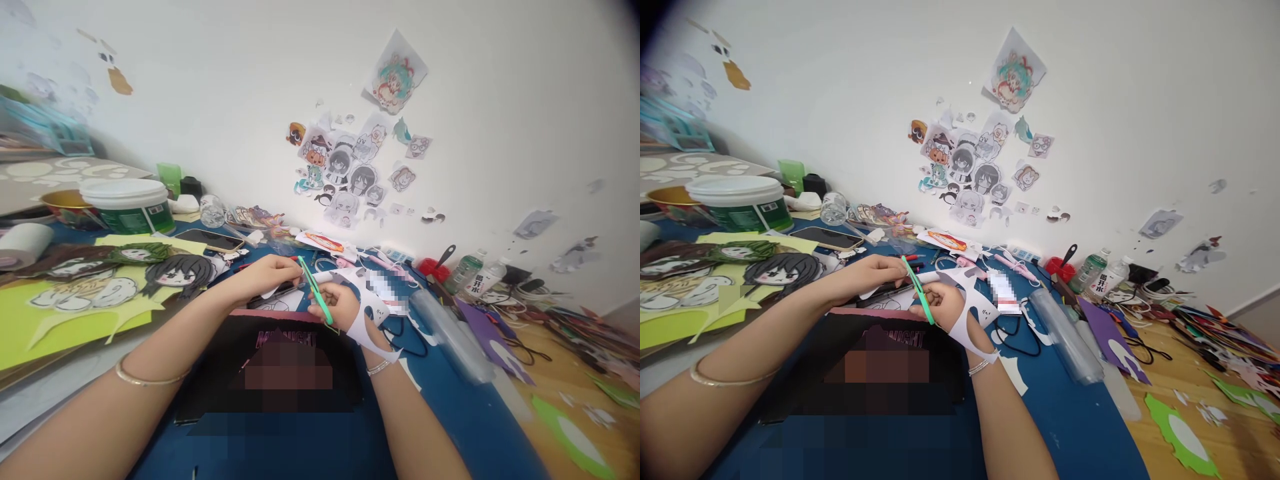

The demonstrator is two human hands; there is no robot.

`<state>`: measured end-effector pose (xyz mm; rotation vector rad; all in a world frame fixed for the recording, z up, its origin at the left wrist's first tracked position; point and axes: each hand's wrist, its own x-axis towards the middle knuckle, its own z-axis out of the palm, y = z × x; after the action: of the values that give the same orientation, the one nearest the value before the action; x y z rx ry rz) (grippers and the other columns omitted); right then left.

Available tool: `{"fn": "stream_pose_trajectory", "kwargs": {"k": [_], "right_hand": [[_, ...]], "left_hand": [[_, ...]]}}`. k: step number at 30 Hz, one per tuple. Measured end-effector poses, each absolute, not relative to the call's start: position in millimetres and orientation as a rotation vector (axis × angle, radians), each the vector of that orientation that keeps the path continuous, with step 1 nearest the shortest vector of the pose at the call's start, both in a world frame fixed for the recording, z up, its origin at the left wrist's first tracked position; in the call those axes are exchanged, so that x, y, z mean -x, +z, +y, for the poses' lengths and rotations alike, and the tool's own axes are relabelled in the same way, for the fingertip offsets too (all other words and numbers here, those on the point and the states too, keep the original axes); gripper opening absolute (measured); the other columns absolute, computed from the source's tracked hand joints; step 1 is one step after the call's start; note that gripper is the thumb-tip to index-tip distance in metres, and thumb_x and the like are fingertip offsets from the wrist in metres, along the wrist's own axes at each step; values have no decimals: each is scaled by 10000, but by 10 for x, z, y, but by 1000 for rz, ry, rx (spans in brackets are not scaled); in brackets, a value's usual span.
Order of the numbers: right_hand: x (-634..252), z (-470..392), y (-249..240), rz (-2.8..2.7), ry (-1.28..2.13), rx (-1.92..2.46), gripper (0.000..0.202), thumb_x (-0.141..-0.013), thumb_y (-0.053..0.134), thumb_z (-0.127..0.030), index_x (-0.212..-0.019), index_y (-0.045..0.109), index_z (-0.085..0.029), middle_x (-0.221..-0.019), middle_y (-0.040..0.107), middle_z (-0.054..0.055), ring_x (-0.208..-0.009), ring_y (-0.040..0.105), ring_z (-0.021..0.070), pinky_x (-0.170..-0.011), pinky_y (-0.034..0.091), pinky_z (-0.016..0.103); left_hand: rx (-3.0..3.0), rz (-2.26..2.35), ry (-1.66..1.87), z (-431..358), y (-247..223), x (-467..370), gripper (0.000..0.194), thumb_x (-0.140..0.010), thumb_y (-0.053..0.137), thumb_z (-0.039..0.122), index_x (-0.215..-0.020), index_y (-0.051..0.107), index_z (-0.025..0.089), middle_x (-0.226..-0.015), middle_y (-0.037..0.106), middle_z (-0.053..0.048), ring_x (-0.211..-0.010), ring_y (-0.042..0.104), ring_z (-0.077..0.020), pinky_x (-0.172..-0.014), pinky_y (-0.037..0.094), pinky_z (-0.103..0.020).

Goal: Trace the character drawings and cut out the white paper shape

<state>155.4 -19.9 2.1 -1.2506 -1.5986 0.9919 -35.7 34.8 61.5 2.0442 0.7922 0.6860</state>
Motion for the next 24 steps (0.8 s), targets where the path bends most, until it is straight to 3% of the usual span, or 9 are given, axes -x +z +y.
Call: {"fn": "stream_pose_trajectory", "kwargs": {"k": [9,15,20,24], "right_hand": [[-1544,-236,90,-1524,1099,1126,355,-550,771,-342,-817,626,-159,-620,544,-24,-504,491,91,-454,390,213],[-1464,-372,223,-1469,1316,907,401,-629,724,-401,-937,598,-177,-712,585,10,-567,526,108,-522,423,232],[-1339,-501,315,-1602,1548,657,494,-673,670,-493,-1029,576,-163,-768,620,54,-633,564,150,-578,438,274],[-1284,-472,317,-1807,1842,389,572,-624,688,-536,-1051,574,-173,-777,622,43,-668,581,156,-640,466,279]], "left_hand": [[-2041,912,888,411,623,341,357,-767,444,463,-649,611,170,-800,650,-21,-812,558,-179,-773,384,-253],[-2056,1209,1090,464,613,380,324,-763,416,423,-640,587,177,-713,627,-18,-733,561,-188,-682,390,-265],[-2021,1225,1212,495,590,409,347,-778,402,453,-720,607,181,-796,651,-28,-811,573,-202,-731,405,-273],[-2078,1272,1408,512,590,433,322,-809,378,408,-740,596,182,-849,629,-45,-851,562,-198,-792,406,-283]]}}
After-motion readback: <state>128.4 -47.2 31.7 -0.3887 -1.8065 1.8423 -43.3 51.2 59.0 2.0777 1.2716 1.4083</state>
